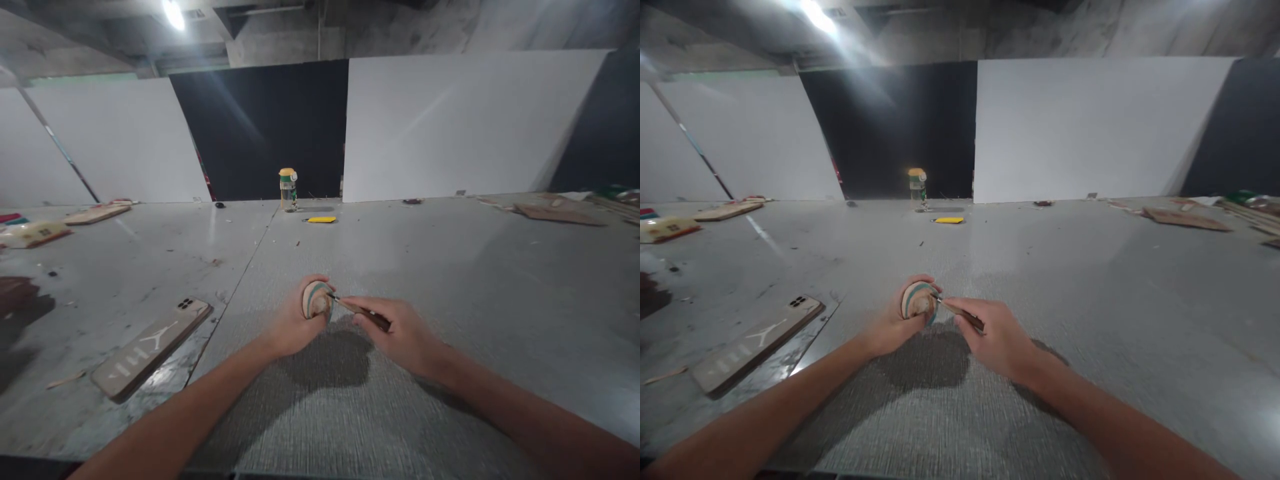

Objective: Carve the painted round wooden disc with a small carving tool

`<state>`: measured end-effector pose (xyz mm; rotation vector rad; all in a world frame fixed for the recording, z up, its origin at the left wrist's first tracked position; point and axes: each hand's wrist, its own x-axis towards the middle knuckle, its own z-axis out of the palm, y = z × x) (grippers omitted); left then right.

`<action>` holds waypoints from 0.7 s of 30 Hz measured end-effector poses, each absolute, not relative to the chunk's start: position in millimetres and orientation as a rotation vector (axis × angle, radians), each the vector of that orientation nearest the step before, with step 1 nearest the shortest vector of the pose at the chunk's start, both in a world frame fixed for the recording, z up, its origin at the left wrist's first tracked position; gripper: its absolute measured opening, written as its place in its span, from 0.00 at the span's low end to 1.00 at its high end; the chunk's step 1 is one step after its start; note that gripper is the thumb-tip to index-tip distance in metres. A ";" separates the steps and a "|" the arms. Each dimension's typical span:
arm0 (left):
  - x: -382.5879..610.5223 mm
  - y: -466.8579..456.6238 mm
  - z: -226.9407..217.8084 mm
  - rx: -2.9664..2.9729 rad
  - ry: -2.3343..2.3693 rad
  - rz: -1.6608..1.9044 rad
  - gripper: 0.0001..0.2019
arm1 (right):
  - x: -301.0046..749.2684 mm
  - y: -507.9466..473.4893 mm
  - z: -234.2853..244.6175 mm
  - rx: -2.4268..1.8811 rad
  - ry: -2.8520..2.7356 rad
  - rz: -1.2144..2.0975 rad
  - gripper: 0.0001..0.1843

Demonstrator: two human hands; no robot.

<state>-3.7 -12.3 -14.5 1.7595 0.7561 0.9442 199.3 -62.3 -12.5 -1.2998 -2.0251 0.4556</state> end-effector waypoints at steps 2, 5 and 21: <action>-4.7 -11.6 -15.8 1.876 0.815 0.927 0.24 | 198.8 -63.5 -11.3 -1.313 -2.037 0.441 0.19; -6.0 -12.2 -16.4 2.041 0.898 0.897 0.24 | 196.9 -65.6 -8.3 -1.305 -2.060 0.422 0.20; -10.5 -9.5 -12.7 2.060 0.849 0.727 0.13 | 200.5 -67.0 -12.8 -1.309 -2.023 0.693 0.19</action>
